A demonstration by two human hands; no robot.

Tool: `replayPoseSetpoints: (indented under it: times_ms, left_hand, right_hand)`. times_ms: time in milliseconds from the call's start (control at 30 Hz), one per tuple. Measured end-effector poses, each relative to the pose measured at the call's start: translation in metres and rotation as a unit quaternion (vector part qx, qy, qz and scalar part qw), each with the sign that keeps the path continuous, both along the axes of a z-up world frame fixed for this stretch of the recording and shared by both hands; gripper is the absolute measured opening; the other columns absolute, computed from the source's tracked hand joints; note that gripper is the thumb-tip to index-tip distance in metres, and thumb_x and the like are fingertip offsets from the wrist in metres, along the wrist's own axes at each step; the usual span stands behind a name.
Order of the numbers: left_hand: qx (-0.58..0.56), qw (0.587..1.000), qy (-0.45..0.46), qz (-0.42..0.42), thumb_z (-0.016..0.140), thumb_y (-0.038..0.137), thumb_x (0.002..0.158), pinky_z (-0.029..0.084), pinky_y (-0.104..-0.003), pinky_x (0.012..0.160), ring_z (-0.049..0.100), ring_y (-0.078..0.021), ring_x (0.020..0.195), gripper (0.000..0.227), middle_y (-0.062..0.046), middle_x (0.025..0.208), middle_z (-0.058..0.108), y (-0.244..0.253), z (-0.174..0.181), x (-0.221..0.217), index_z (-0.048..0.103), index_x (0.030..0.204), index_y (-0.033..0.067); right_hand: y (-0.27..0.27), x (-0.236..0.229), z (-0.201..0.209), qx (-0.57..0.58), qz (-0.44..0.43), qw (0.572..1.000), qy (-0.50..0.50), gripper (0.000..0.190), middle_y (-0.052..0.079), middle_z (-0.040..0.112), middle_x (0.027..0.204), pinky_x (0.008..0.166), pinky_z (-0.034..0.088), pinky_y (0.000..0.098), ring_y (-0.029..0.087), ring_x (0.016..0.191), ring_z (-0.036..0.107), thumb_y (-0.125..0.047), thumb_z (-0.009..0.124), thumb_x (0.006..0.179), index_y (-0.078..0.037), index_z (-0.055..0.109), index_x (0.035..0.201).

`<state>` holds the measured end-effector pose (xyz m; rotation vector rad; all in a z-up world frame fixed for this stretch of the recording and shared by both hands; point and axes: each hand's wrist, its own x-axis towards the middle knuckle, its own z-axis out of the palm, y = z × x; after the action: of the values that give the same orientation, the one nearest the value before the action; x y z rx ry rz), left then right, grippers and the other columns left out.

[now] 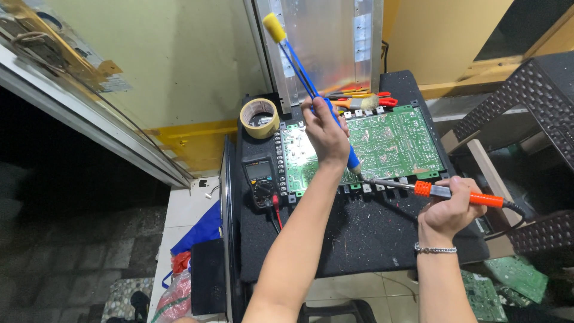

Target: The person solders components on a large green circuit board placed on a workbench, feeding solder from a blue spool with a soldering iron. They use a blue desoldering pump to remove solder from joints, reposition the board, and touch the iron to various points across the board while a multimeter sits nearby.

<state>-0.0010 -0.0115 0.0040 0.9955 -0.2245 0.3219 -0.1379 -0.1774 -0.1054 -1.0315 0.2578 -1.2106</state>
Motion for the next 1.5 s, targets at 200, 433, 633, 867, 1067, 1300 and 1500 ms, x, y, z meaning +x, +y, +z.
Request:
replayPoseSetpoints:
  times_ms: [200, 433, 633, 867, 1067, 1300, 1500]
  left_hand:
    - [0.011, 1.000, -0.011, 0.009, 0.034, 0.049, 0.111, 0.040, -0.024, 0.042, 0.046, -0.0073, 0.051, 0.046, -0.003, 0.079, 0.048, 0.005, 0.009, 0.000, 0.044, 0.121, 0.0057]
    - [-0.056, 0.998, -0.030, -0.025, 0.042, 0.046, 0.106, 0.047, -0.025, 0.045, 0.051, -0.0082, 0.053, 0.045, -0.003, 0.081, 0.050, 0.017, 0.074, -0.016, 0.043, 0.126, 0.0055]
    - [0.257, 0.941, -0.210, -0.069, 0.072, 0.027, 0.098, 0.056, -0.036, 0.067, 0.066, -0.0204, 0.078, 0.036, -0.010, 0.093, 0.064, 0.031, 0.119, -0.050, 0.053, 0.119, 0.0041]
    - [0.710, 0.665, -0.180, -0.146, 0.075, 0.025, 0.084, 0.053, -0.054, 0.070, 0.069, -0.0419, 0.083, 0.037, -0.019, 0.081, 0.071, 0.072, 0.121, -0.109, 0.056, 0.110, 0.0063]
    - [0.751, 0.625, -0.183, -0.109, 0.069, 0.011, 0.081, 0.054, -0.055, 0.066, 0.070, -0.0426, 0.079, 0.032, -0.020, 0.080, 0.071, 0.095, 0.115, -0.133, 0.055, 0.109, 0.0029]
    - [0.755, 0.635, -0.122, -0.114, 0.063, 0.007, 0.087, 0.055, -0.054, 0.062, 0.071, -0.0416, 0.075, 0.023, -0.019, 0.081, 0.072, 0.085, 0.111, -0.169, 0.057, 0.109, 0.0025]
    - [0.747, 0.634, -0.150, -0.131, 0.063, 0.006, 0.084, 0.057, -0.051, 0.064, 0.074, -0.0387, 0.075, 0.029, -0.020, 0.086, 0.073, 0.060, 0.089, -0.172, 0.055, 0.112, -0.0001]
  right_hand:
    - [0.000, -0.001, 0.009, -0.005, -0.013, 1.000, 0.004, 0.025, 0.007, 0.055, 0.074, 0.072, 0.047, 0.0296, 0.017, 0.073, 0.054, -0.013, 0.059, 0.096, -0.004, 0.052, 0.074]
    - [-0.027, -0.005, 0.026, 0.114, 0.002, 0.993, -0.037, 0.040, 0.003, 0.054, 0.074, 0.057, 0.040, 0.0247, 0.012, 0.061, 0.050, -0.037, 0.058, 0.108, -0.006, 0.054, 0.082]
    - [-0.054, 0.003, 0.131, 0.018, 0.147, 0.988, -0.038, 0.041, 0.005, 0.062, 0.089, 0.062, 0.043, 0.0240, 0.012, 0.072, 0.057, -0.049, 0.053, 0.116, -0.010, 0.059, 0.128]
    - [-0.047, 0.012, 0.210, -0.003, 0.447, 0.891, 0.078, 0.035, 0.014, 0.068, 0.116, 0.095, 0.053, 0.0408, 0.024, 0.102, 0.066, -0.034, 0.050, 0.118, -0.006, 0.053, 0.139]
    - [-0.007, 0.012, 0.212, -0.047, 0.491, 0.854, 0.168, 0.044, 0.015, 0.066, 0.114, 0.100, 0.051, 0.0487, 0.030, 0.106, 0.065, -0.037, 0.044, 0.111, -0.006, 0.052, 0.141]
    - [0.031, -0.003, 0.174, -0.036, 0.587, 0.805, 0.080, 0.044, 0.019, 0.067, 0.116, 0.108, 0.048, 0.0496, 0.034, 0.115, 0.064, -0.031, 0.047, 0.111, -0.001, 0.051, 0.142]
    - [0.054, -0.022, 0.161, 0.007, 0.579, 0.808, 0.110, 0.046, 0.020, 0.068, 0.115, 0.103, 0.048, 0.0485, 0.034, 0.116, 0.065, -0.030, 0.051, 0.102, -0.002, 0.050, 0.140]
